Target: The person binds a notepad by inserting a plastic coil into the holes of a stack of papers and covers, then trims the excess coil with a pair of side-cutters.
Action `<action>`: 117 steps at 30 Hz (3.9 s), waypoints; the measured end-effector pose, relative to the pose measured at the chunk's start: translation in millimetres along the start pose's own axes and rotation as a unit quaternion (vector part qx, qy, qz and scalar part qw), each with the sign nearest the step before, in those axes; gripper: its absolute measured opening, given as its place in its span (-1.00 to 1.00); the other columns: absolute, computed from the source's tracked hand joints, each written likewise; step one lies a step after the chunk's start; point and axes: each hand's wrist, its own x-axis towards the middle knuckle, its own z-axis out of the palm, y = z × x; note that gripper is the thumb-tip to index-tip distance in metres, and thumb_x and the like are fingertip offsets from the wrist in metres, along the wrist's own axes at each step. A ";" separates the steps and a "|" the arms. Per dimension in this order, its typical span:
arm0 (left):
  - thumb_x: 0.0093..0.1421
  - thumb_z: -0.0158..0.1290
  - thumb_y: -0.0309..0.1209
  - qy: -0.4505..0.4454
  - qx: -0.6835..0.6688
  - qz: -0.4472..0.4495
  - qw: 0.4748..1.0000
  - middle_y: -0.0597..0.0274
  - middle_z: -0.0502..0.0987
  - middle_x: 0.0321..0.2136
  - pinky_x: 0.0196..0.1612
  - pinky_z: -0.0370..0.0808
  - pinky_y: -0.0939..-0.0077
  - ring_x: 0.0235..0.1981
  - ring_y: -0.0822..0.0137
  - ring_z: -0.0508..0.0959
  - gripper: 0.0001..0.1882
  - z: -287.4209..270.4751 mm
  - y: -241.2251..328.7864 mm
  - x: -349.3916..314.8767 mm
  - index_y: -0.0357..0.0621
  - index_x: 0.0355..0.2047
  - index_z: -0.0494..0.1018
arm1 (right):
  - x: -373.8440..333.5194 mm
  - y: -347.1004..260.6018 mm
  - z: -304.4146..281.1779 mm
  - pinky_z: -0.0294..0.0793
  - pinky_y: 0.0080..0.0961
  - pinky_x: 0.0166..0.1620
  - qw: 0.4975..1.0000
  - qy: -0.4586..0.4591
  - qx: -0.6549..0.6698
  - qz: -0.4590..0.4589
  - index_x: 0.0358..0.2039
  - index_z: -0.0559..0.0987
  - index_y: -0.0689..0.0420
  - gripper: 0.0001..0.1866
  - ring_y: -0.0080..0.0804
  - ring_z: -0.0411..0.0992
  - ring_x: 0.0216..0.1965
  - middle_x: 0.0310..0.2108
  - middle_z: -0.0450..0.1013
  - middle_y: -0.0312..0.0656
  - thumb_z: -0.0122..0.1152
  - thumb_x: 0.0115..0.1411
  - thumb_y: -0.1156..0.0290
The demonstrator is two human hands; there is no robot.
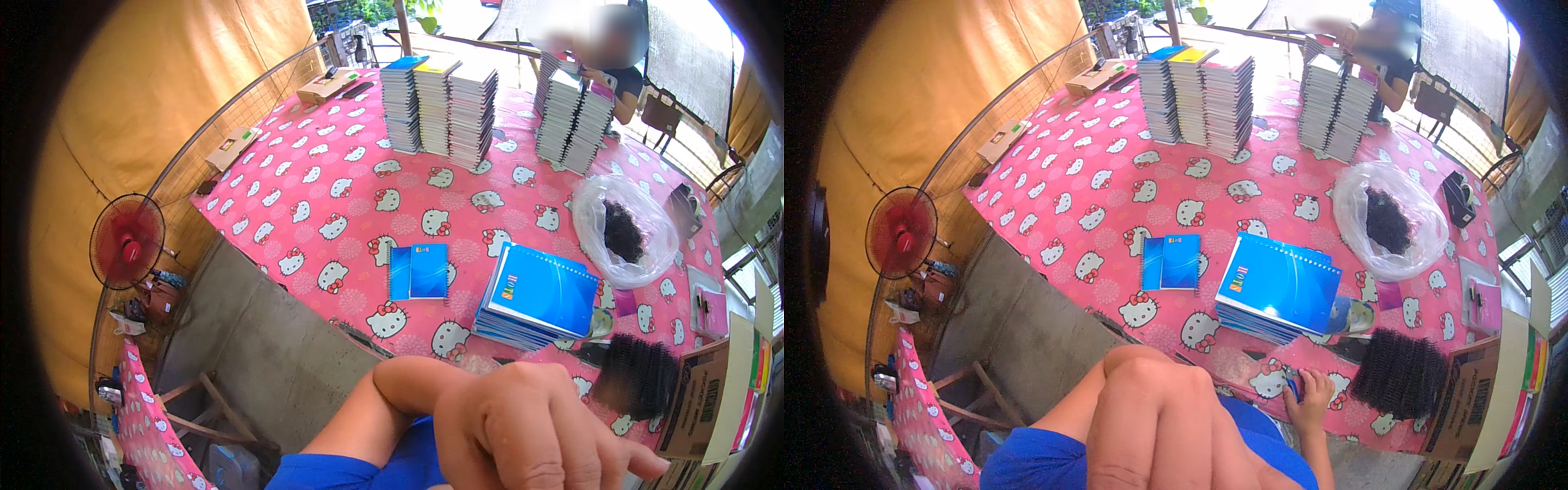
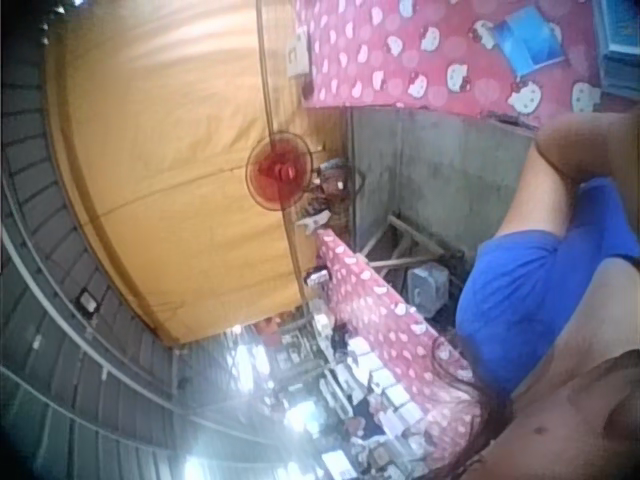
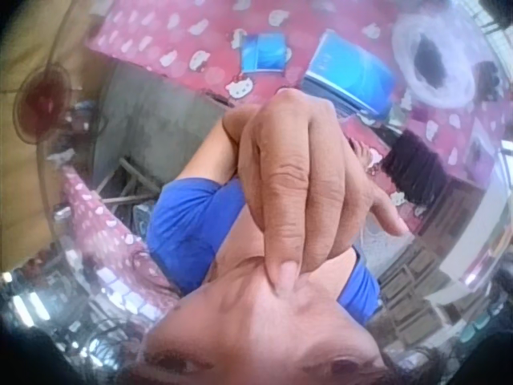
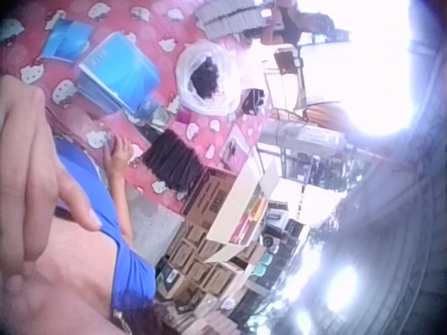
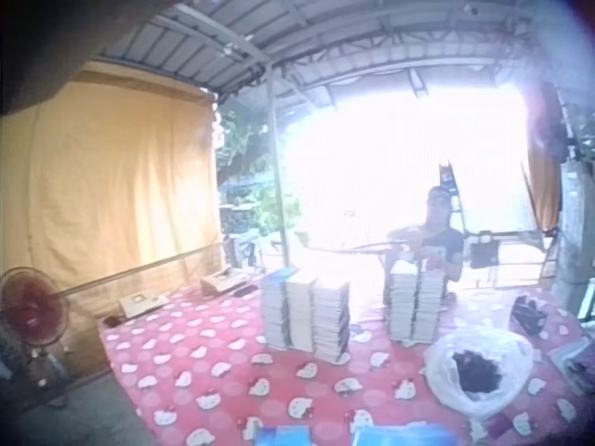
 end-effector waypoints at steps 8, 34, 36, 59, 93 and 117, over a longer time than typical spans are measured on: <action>0.15 0.11 -0.58 0.012 -0.031 -0.103 0.994 -0.05 0.57 -0.38 0.31 0.03 0.02 -0.38 0.21 0.52 -0.81 0.4 12.4 4.6 -0.44 -0.23 0.55 | -2.1 8.8 -4.0 0.15 -0.13 0.13 0.987 0.091 -0.111 0.066 -0.14 0.49 0.17 -0.53 -0.01 0.25 0.05 -0.02 0.34 0.00 0.34 -0.07 0.27; -0.01 0.24 -0.35 -0.167 0.586 -0.747 0.266 0.06 0.57 -0.39 -0.25 0.47 0.33 -0.35 0.17 0.56 -0.76 -141.4 35.0 -3.2 -0.17 -0.32 0.59 | 51.8 201.4 -175.5 0.43 -0.17 -0.12 0.883 0.011 -0.273 0.381 -0.41 0.56 0.24 -0.69 0.04 0.45 -0.17 -0.34 0.47 0.04 0.35 -0.02 0.25; -0.05 0.27 -0.38 -0.118 0.571 -0.759 0.290 0.07 0.56 -0.44 -0.27 0.47 0.33 -0.38 0.22 0.56 -0.78 -146.1 36.0 -3.6 -0.18 -0.37 0.59 | 55.5 213.1 -169.2 0.43 -0.17 -0.12 0.907 0.027 -0.265 0.325 -0.36 0.57 0.26 -0.68 0.02 0.46 -0.18 -0.33 0.49 0.06 0.36 -0.05 0.29; -0.04 0.26 -0.39 -0.146 0.824 -0.383 0.391 0.42 0.55 -0.39 -0.14 0.16 0.32 -0.30 0.35 0.42 -0.74 -63.2 49.3 -27.6 0.09 -0.26 0.64 | 132.6 -97.5 -156.8 0.47 -0.56 -0.33 0.900 -0.175 0.397 0.038 0.36 -0.12 0.14 -0.08 -0.56 0.47 -0.49 -0.50 0.53 -0.15 0.18 0.09 0.63; -0.17 0.33 -0.38 -0.098 0.835 -0.359 0.405 0.42 0.56 -0.46 -0.12 0.17 0.37 -0.34 0.40 0.44 -0.74 -66.6 46.5 -30.8 0.03 -0.38 0.62 | 187.4 -92.1 -172.4 0.39 -0.28 -0.46 0.975 0.056 0.118 -0.182 -0.26 0.47 0.12 -0.78 -0.08 0.43 -0.44 -0.47 0.37 -0.13 0.24 0.07 0.40; -0.13 0.32 -0.35 -0.093 0.831 -0.358 0.415 0.45 0.57 -0.49 -0.04 0.14 0.36 -0.39 0.42 0.43 -0.81 -65.3 50.2 -34.5 0.02 -0.44 0.61 | 196.0 -99.7 -167.4 0.42 -0.32 -0.36 0.984 0.115 0.036 -0.134 -0.49 0.48 0.19 -0.87 -0.13 0.42 -0.37 -0.49 0.36 -0.08 0.22 0.04 0.43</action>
